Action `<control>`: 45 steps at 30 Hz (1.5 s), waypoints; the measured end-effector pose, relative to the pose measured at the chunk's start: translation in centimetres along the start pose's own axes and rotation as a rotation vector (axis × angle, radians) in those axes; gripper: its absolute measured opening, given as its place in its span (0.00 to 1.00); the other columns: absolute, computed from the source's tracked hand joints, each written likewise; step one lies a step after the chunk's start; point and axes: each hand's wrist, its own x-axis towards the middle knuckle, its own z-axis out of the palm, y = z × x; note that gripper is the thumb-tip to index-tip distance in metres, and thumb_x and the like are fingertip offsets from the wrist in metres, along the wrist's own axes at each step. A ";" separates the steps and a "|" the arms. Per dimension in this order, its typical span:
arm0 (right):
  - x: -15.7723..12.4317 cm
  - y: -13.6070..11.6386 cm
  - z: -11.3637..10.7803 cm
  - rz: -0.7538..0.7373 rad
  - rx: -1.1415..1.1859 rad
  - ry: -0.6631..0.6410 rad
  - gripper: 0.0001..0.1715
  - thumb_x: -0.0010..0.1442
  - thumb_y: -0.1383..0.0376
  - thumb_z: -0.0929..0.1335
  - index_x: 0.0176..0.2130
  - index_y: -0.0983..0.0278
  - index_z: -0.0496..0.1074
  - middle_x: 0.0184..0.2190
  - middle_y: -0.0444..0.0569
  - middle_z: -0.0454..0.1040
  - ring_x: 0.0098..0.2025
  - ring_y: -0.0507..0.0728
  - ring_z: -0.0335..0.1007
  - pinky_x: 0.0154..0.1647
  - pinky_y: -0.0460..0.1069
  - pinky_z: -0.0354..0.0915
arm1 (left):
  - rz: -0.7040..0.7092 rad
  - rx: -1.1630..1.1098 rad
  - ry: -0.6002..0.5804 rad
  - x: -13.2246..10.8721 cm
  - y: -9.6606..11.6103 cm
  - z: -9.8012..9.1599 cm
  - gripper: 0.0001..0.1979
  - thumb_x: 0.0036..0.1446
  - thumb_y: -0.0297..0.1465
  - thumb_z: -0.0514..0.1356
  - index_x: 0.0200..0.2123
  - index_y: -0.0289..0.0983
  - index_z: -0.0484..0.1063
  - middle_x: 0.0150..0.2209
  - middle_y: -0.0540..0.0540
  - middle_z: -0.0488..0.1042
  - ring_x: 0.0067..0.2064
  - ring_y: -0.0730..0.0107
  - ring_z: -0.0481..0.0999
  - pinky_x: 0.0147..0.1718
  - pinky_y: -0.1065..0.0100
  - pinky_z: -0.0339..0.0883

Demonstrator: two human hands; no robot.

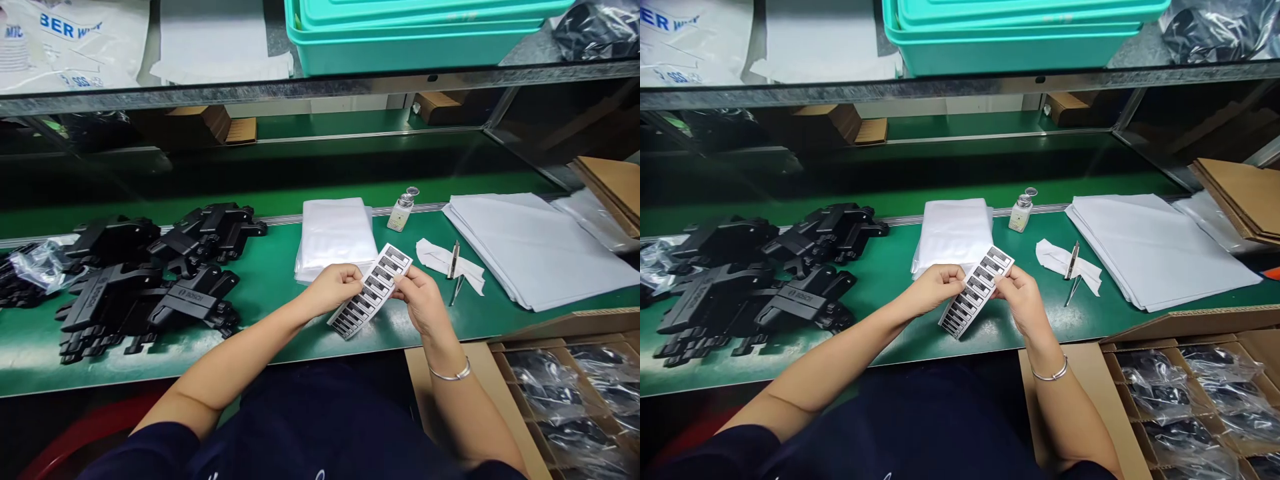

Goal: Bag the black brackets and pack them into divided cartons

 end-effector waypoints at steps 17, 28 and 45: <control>-1.0 1.5 2.0 0.090 -0.037 -0.046 0.13 0.48 0.58 0.72 0.24 0.63 0.67 0.23 0.42 0.72 0.26 0.52 0.67 0.30 0.48 0.68 | 0.008 -0.084 0.052 -0.2 -0.2 -0.6 0.10 0.44 0.35 0.61 0.23 0.36 0.65 0.23 0.51 0.69 0.26 0.74 0.68 0.25 0.72 0.63; -0.7 1.6 1.9 0.135 0.034 0.003 0.12 0.51 0.59 0.71 0.24 0.62 0.67 0.24 0.42 0.72 0.27 0.51 0.68 0.30 0.47 0.69 | 0.025 0.068 0.006 -1.5 -1.6 -0.7 0.11 0.43 0.33 0.61 0.20 0.37 0.60 0.19 0.54 0.61 0.23 0.77 0.60 0.23 0.74 0.52; -2.3 1.2 3.3 0.088 -0.199 -0.214 0.16 0.51 0.56 0.72 0.24 0.63 0.67 0.24 0.43 0.70 0.27 0.52 0.64 0.30 0.47 0.63 | 0.038 -0.100 0.093 -1.3 -1.0 -2.0 0.09 0.43 0.32 0.62 0.21 0.36 0.63 0.18 0.53 0.67 0.21 0.77 0.66 0.22 0.75 0.57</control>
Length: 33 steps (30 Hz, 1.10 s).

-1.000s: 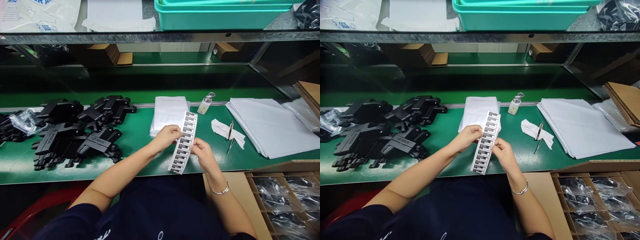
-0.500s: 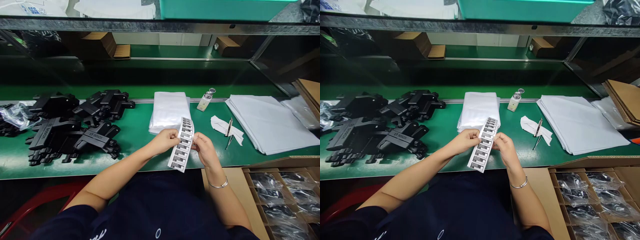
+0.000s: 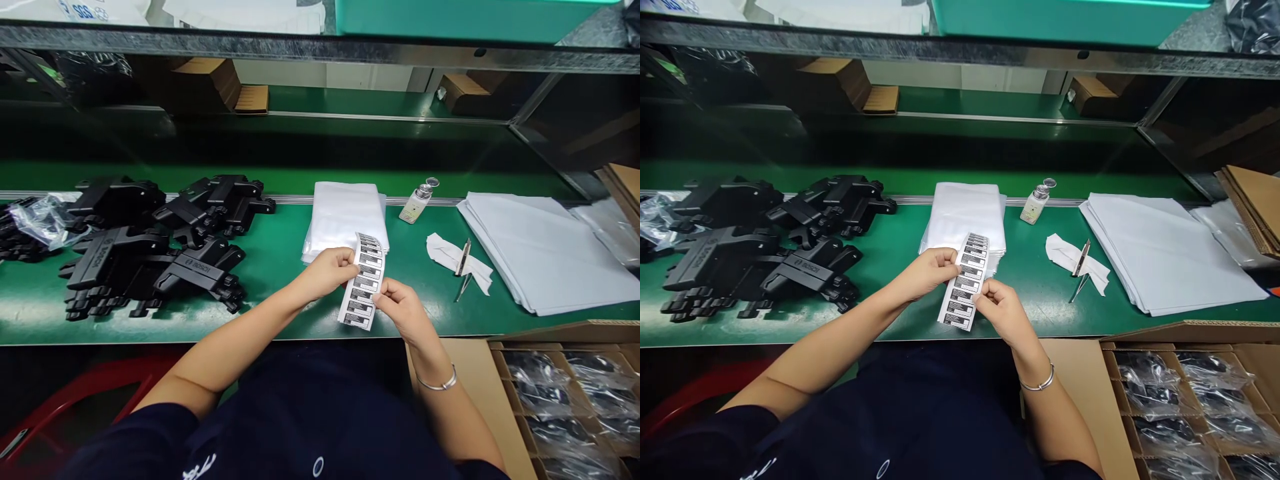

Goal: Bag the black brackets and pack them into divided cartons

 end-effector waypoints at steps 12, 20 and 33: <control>0.0 0.0 -0.1 0.035 0.045 -0.021 0.16 0.51 0.57 0.71 0.23 0.63 0.64 0.23 0.42 0.69 0.27 0.52 0.63 0.31 0.47 0.63 | 0.019 0.029 -0.003 0.2 0.1 0.2 0.07 0.43 0.30 0.61 0.22 0.35 0.64 0.19 0.54 0.66 0.21 0.79 0.65 0.22 0.76 0.57; -0.2 0.2 -0.9 0.006 0.038 -0.002 0.16 0.53 0.54 0.71 0.25 0.63 0.68 0.25 0.44 0.73 0.28 0.53 0.67 0.31 0.48 0.66 | 0.038 0.088 -0.032 0.5 0.3 0.7 0.07 0.48 0.30 0.59 0.23 0.36 0.63 0.19 0.54 0.66 0.22 0.78 0.65 0.23 0.76 0.58; -0.9 0.7 -6.4 -0.035 0.286 0.200 0.28 0.52 0.42 0.70 0.35 0.64 0.77 0.32 0.53 0.79 0.31 0.57 0.76 0.28 0.50 0.72 | 0.698 0.944 -0.045 3.7 -1.3 2.8 0.16 0.61 0.28 0.51 0.45 0.39 0.77 0.41 0.46 0.81 0.43 0.65 0.80 0.41 0.68 0.71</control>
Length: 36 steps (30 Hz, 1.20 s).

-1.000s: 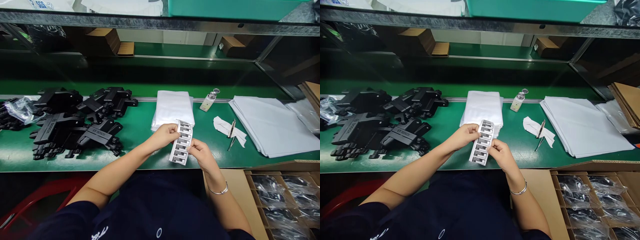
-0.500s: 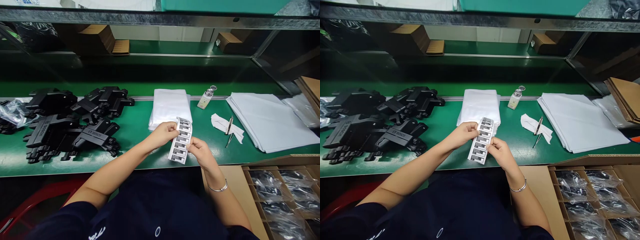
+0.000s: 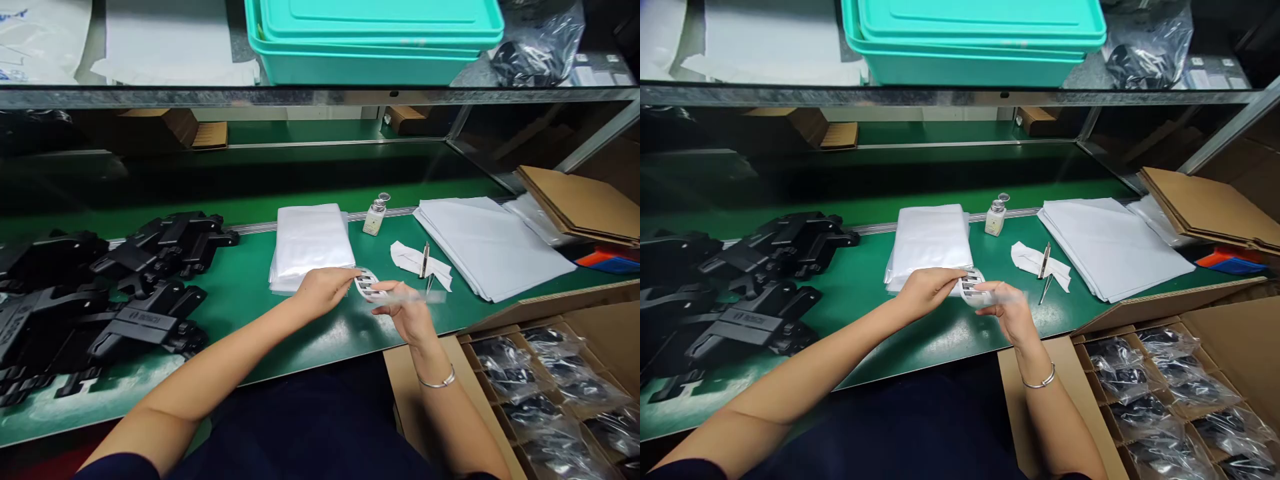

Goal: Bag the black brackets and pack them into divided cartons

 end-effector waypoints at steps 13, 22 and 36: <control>-0.1 3.2 -2.7 -0.174 0.001 0.179 0.22 0.52 0.53 0.73 0.41 0.57 0.64 0.33 0.45 0.78 0.32 0.54 0.74 0.34 0.50 0.71 | -0.402 -0.816 0.139 2.8 1.9 4.7 0.13 0.54 0.32 0.60 0.42 0.35 0.77 0.44 0.42 0.80 0.45 0.62 0.79 0.47 0.63 0.73; 0.3 3.7 -3.6 -0.149 -0.107 0.142 0.22 0.53 0.52 0.73 0.42 0.60 0.68 0.34 0.48 0.79 0.37 0.57 0.75 0.40 0.52 0.71 | -0.315 -0.670 0.188 2.8 1.9 6.1 0.11 0.57 0.33 0.58 0.41 0.37 0.77 0.42 0.44 0.80 0.43 0.64 0.79 0.46 0.63 0.72; 2.3 -2.7 -5.4 -0.291 -1.221 -0.366 0.20 0.60 0.71 0.60 0.40 0.57 0.79 0.34 0.46 0.80 0.38 0.59 0.72 0.54 0.61 0.62 | -0.243 -0.429 -0.706 4.4 -0.4 -0.1 0.08 0.49 0.35 0.65 0.31 0.37 0.78 0.26 0.51 0.77 0.28 0.71 0.74 0.27 0.74 0.62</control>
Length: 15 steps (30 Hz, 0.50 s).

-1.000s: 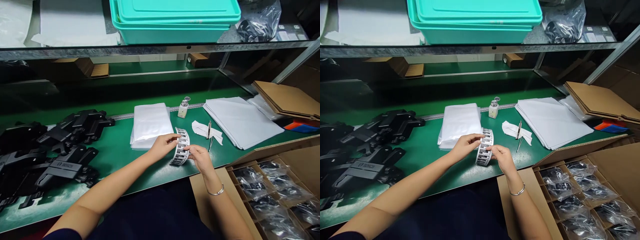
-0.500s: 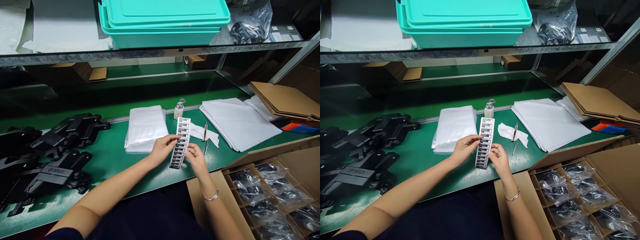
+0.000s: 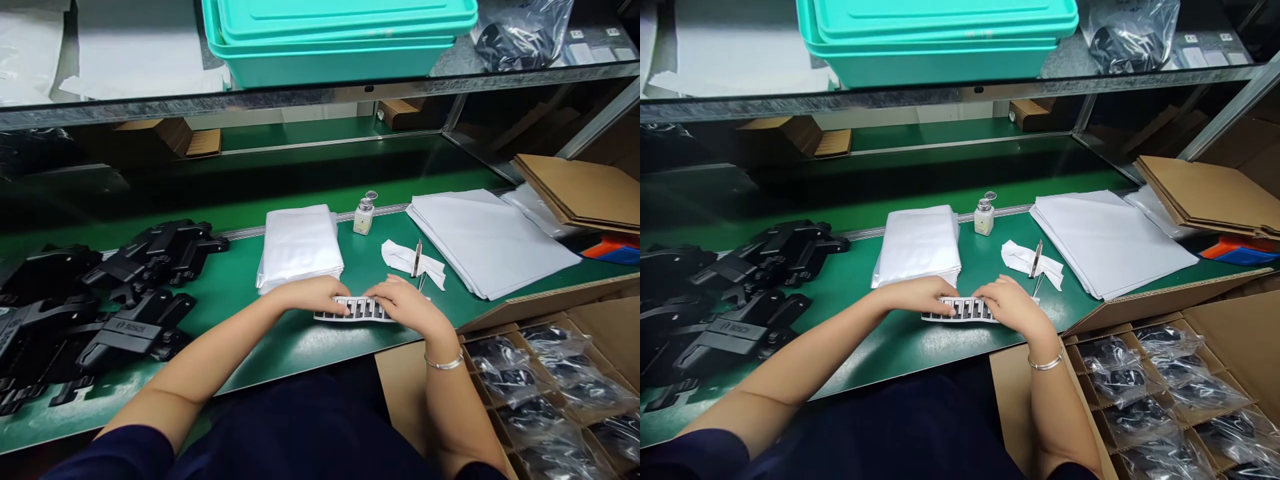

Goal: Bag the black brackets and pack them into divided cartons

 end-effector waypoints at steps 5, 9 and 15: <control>0.9 -0.1 -1.0 0.012 -0.148 0.420 0.20 0.61 0.67 0.61 0.49 0.59 0.74 0.50 0.52 0.75 0.55 0.64 0.66 0.62 0.66 0.52 | -0.268 -0.693 0.397 2.3 -2.9 5.7 0.10 0.49 0.33 0.66 0.24 0.32 0.73 0.19 0.51 0.72 0.20 0.76 0.67 0.21 0.75 0.57; -1.8 1.2 0.4 0.369 0.043 0.455 0.17 0.62 0.59 0.62 0.47 0.60 0.74 0.40 0.52 0.78 0.40 0.61 0.74 0.41 0.55 0.67 | -0.305 -0.975 0.491 4.9 -3.9 9.5 0.11 0.62 0.33 0.54 0.38 0.32 0.72 0.30 0.42 0.78 0.30 0.69 0.78 0.32 0.69 0.71; -3.0 4.6 6.8 0.540 0.618 0.329 0.15 0.52 0.56 0.67 0.38 0.61 0.66 0.26 0.43 0.73 0.28 0.54 0.70 0.29 0.49 0.66 | -0.358 -1.004 0.328 6.7 -3.2 11.0 0.15 0.66 0.28 0.45 0.40 0.31 0.71 0.34 0.36 0.79 0.34 0.67 0.81 0.36 0.68 0.74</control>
